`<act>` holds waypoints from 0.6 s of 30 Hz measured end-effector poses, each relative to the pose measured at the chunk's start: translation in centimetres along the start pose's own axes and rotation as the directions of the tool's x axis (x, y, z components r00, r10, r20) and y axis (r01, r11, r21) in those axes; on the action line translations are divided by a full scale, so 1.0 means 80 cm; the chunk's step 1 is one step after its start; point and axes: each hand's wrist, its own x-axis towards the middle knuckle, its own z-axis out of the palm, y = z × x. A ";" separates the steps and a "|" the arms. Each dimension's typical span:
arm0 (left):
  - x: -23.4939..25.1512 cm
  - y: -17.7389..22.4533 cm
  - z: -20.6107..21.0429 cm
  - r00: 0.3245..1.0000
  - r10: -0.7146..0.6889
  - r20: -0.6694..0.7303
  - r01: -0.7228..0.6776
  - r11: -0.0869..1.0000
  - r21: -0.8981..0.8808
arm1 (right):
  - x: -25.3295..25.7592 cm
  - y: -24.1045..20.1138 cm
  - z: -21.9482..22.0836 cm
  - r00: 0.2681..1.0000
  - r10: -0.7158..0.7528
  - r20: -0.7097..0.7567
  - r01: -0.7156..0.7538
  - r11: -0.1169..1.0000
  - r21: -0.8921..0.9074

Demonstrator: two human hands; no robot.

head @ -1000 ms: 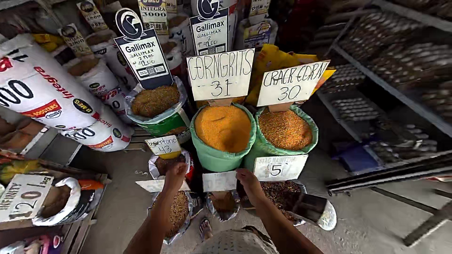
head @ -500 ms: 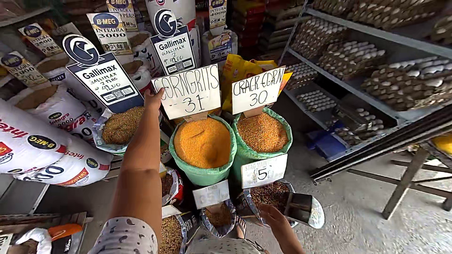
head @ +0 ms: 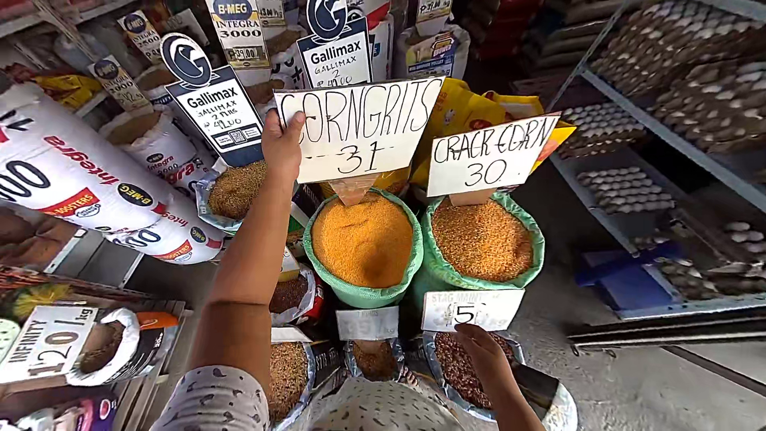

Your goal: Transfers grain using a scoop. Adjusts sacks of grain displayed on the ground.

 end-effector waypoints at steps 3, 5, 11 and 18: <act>0.004 0.018 -0.026 0.993 0.111 -0.029 -0.112 0.993 -0.042 | 0.002 -0.014 0.025 1.000 0.004 0.012 -0.004 1.000 0.003; 0.009 0.031 -0.042 0.990 0.122 -0.064 -0.126 0.990 -0.056 | -0.003 -0.018 0.046 1.000 0.007 0.009 -0.007 1.000 0.016; 0.042 0.076 -0.146 0.946 0.255 -0.202 -0.249 0.967 0.053 | -0.005 -0.020 0.089 0.999 -0.024 0.032 0.023 0.999 0.042; 0.098 0.032 -0.283 0.900 0.288 -0.327 -0.193 0.937 0.292 | -0.024 -0.007 0.105 0.999 -0.022 -0.036 0.022 1.000 0.020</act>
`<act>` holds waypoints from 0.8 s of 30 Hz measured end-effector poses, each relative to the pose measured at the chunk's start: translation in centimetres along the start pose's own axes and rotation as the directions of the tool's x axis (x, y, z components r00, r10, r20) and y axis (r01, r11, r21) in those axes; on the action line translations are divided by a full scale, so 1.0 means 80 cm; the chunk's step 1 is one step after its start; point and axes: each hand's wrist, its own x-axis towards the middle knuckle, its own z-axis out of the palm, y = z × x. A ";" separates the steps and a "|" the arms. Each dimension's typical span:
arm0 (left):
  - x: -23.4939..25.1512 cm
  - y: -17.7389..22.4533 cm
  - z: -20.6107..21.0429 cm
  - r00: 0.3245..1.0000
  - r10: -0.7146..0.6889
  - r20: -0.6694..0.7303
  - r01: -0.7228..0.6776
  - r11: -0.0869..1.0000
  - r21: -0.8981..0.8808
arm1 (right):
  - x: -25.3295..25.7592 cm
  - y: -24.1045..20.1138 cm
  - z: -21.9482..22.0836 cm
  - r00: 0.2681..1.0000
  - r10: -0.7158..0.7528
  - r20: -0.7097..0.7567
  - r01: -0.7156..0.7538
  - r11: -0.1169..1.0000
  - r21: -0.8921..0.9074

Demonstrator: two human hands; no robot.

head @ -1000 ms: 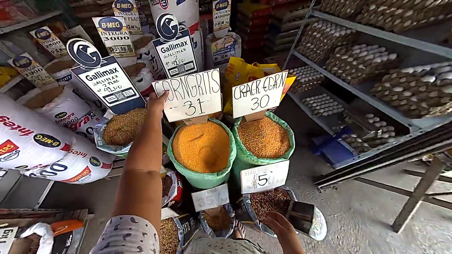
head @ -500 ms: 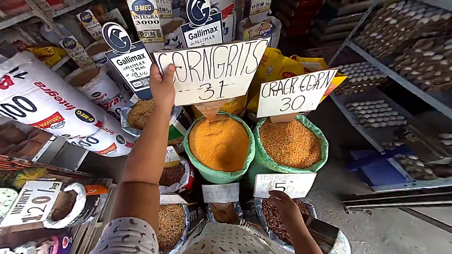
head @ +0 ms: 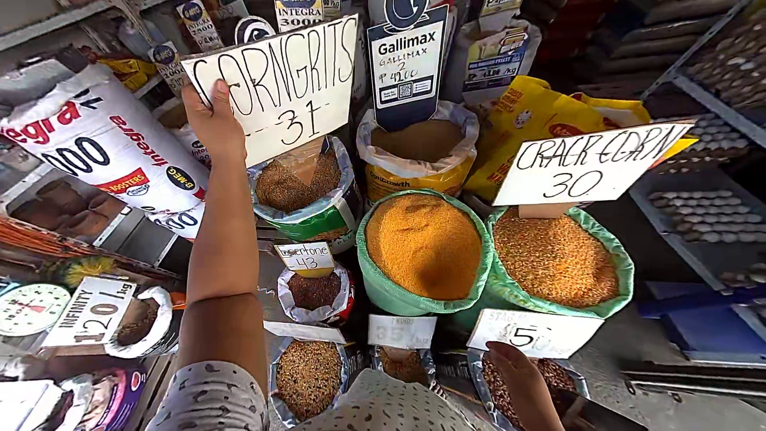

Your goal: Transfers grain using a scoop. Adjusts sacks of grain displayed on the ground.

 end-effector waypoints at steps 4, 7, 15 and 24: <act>-0.038 -0.107 -0.025 0.973 -0.228 0.020 0.204 0.905 0.373 | -0.004 0.012 0.004 0.999 0.024 -0.024 -0.024 1.000 -0.003; -0.085 -0.167 -0.026 0.872 -0.477 0.110 0.302 0.702 0.645 | -0.004 -0.005 0.015 0.999 0.045 -0.028 -0.045 0.999 0.011; -0.153 -0.099 0.000 0.996 -0.068 0.053 0.017 0.756 0.655 | 0.031 -0.065 0.052 0.992 0.125 0.012 -0.125 0.992 -0.021; -0.368 -0.125 0.099 0.464 -0.344 0.816 0.180 0.939 0.293 | 0.076 -0.097 0.083 0.949 0.312 -0.039 -0.305 0.944 0.129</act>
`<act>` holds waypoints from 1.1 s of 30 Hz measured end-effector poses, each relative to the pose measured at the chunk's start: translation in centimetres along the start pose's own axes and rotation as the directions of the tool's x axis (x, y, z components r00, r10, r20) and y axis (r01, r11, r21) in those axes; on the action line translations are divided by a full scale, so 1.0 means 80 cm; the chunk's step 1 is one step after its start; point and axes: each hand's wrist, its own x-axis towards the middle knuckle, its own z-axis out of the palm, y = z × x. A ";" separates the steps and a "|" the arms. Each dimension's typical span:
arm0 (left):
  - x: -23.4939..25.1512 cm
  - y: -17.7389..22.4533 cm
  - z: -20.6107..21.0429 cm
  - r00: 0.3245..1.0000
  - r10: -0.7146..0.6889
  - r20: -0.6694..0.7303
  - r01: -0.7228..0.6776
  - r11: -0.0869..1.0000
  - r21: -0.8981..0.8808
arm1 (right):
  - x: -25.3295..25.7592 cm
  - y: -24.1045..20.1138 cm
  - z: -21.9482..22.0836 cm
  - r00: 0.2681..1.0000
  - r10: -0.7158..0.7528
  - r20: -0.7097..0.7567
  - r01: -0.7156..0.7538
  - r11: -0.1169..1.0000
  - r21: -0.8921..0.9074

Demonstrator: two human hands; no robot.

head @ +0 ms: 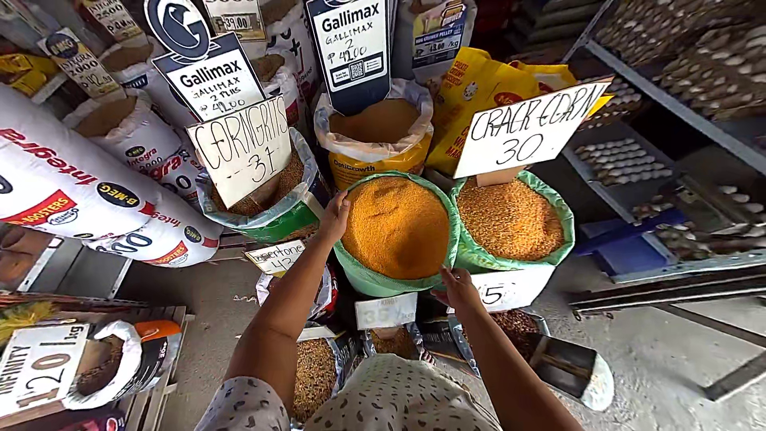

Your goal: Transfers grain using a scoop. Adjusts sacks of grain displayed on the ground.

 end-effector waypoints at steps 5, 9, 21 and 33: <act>0.034 -0.014 0.035 0.980 -0.082 0.182 0.029 0.960 0.279 | 0.002 0.005 0.004 0.999 0.042 0.026 -0.046 0.989 0.143; 0.047 -0.010 0.056 0.977 -0.064 0.205 -0.011 0.938 0.345 | 0.004 0.012 -0.002 0.995 0.076 0.056 -0.086 0.977 0.196; 0.034 0.064 0.112 0.919 -0.154 0.363 0.014 0.933 0.360 | 0.015 0.023 -0.028 0.993 0.015 0.115 -0.027 0.994 0.105; 0.120 0.038 0.065 0.976 0.084 0.202 -0.126 0.970 0.209 | 0.050 -0.022 -0.061 0.964 -0.266 -0.029 0.260 0.957 -0.125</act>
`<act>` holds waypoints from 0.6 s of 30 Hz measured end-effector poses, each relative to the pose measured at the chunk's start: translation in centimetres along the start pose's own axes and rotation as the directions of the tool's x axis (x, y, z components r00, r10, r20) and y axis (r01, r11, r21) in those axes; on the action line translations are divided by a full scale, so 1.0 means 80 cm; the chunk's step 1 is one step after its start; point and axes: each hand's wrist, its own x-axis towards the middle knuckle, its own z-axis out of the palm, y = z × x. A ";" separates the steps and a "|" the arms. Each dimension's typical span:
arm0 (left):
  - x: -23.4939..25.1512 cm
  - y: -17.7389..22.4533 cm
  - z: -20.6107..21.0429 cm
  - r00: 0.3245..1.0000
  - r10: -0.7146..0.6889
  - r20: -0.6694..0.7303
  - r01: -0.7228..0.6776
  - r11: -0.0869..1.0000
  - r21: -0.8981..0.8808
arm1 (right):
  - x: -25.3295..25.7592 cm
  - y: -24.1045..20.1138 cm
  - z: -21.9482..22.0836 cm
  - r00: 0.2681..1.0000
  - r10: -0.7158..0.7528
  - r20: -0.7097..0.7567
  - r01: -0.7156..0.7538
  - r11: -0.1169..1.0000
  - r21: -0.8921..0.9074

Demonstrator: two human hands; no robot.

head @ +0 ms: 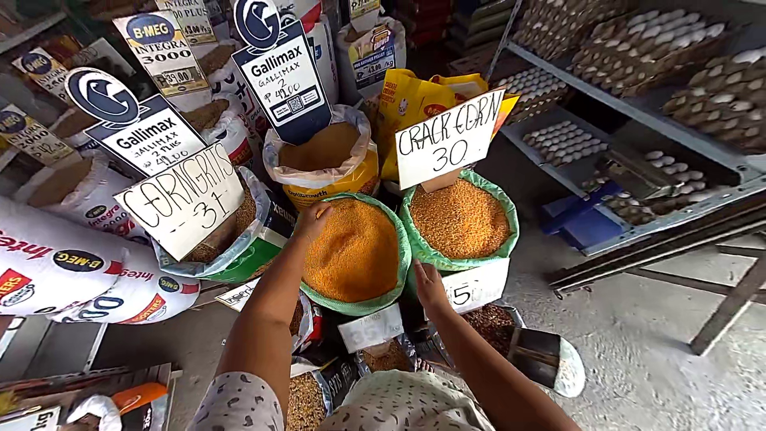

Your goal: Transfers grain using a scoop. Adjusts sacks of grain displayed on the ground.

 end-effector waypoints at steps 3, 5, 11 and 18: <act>0.018 -0.023 0.014 0.997 -0.060 0.055 0.059 0.998 0.016 | 0.045 -0.049 -0.010 0.996 -0.086 0.036 0.090 0.985 -0.149; 0.018 -0.015 0.025 0.988 -0.098 0.118 0.093 0.994 0.050 | 0.073 -0.087 -0.010 0.988 -0.126 0.088 0.143 0.962 -0.232; 0.003 0.034 0.047 0.915 -0.079 0.396 0.074 0.997 0.028 | 0.172 -0.142 0.029 0.962 -0.162 0.219 0.241 0.882 -0.405; 0.014 0.015 0.029 0.985 0.072 0.155 -0.060 0.995 -0.080 | 0.236 -0.164 0.062 0.904 -0.146 0.403 0.336 0.825 -0.454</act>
